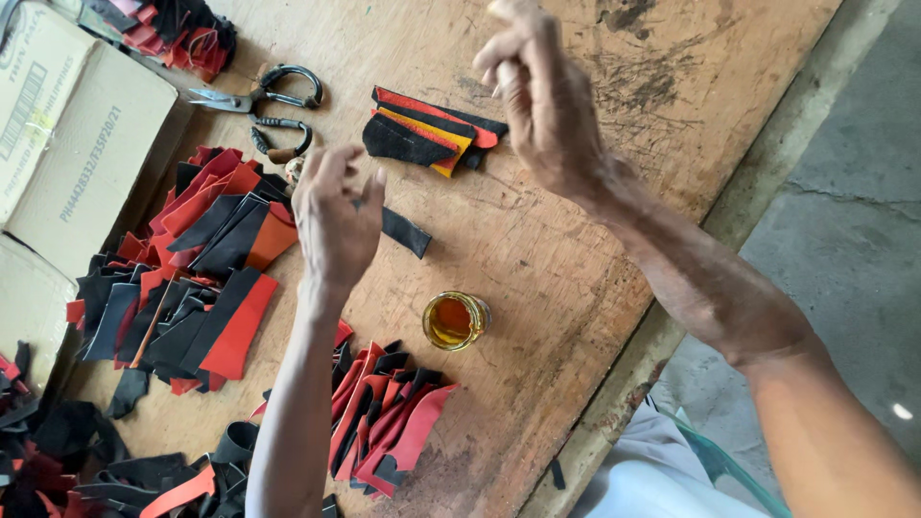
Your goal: The person repeatedly picks up red and black rubber shoe parts, applies a yellow adhesive from a small container to the edges, and stacks the treated parts on the table. The process is continuous and repetitive throughout the clip.
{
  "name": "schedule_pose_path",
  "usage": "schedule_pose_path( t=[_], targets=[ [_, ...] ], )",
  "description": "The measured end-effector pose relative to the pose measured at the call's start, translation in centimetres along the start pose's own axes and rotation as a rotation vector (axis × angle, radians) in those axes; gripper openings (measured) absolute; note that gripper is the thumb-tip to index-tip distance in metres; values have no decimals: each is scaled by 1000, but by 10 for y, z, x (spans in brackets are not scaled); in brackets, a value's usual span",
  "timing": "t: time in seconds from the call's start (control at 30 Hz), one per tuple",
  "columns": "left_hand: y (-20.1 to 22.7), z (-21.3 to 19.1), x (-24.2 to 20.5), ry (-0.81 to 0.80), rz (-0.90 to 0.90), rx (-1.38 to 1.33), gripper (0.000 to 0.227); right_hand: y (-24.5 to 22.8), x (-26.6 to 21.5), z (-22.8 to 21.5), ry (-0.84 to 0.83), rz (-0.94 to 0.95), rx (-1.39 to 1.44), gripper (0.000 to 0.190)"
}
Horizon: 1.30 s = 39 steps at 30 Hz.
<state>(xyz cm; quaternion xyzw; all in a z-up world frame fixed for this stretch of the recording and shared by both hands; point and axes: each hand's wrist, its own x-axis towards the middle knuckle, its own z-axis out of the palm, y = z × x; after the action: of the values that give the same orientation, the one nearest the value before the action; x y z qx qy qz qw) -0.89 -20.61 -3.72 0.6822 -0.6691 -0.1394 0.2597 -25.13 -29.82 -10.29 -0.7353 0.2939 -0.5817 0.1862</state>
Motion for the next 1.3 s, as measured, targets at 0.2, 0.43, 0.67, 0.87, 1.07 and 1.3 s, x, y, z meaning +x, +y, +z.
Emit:
schedule_pose_path(
  t=[0.2, 0.43, 0.67, 0.87, 1.07, 1.3],
  targets=[
    [-16, 23, 36, 70, 66, 69, 59, 0, -18, 26, -339, 138, 31, 47],
    [-39, 42, 45, 45, -114, -30, 51, -1, -22, 34, -446, 205, -11, 54],
    [-53, 36, 42, 153, -28, -176, 30, -4, -18, 39, -474, 318, -47, 43],
    [-49, 34, 28, 250, 233, -4, 28, -4, -20, 42, -508, 306, -96, 46],
    [-44, 37, 28, 202, 320, 32, 29, -1, -24, 40, -546, 271, -150, 54],
    [-38, 31, 33, 127, 379, -58, 23, -2, -19, 43, -537, 214, -190, 56]
  ],
)
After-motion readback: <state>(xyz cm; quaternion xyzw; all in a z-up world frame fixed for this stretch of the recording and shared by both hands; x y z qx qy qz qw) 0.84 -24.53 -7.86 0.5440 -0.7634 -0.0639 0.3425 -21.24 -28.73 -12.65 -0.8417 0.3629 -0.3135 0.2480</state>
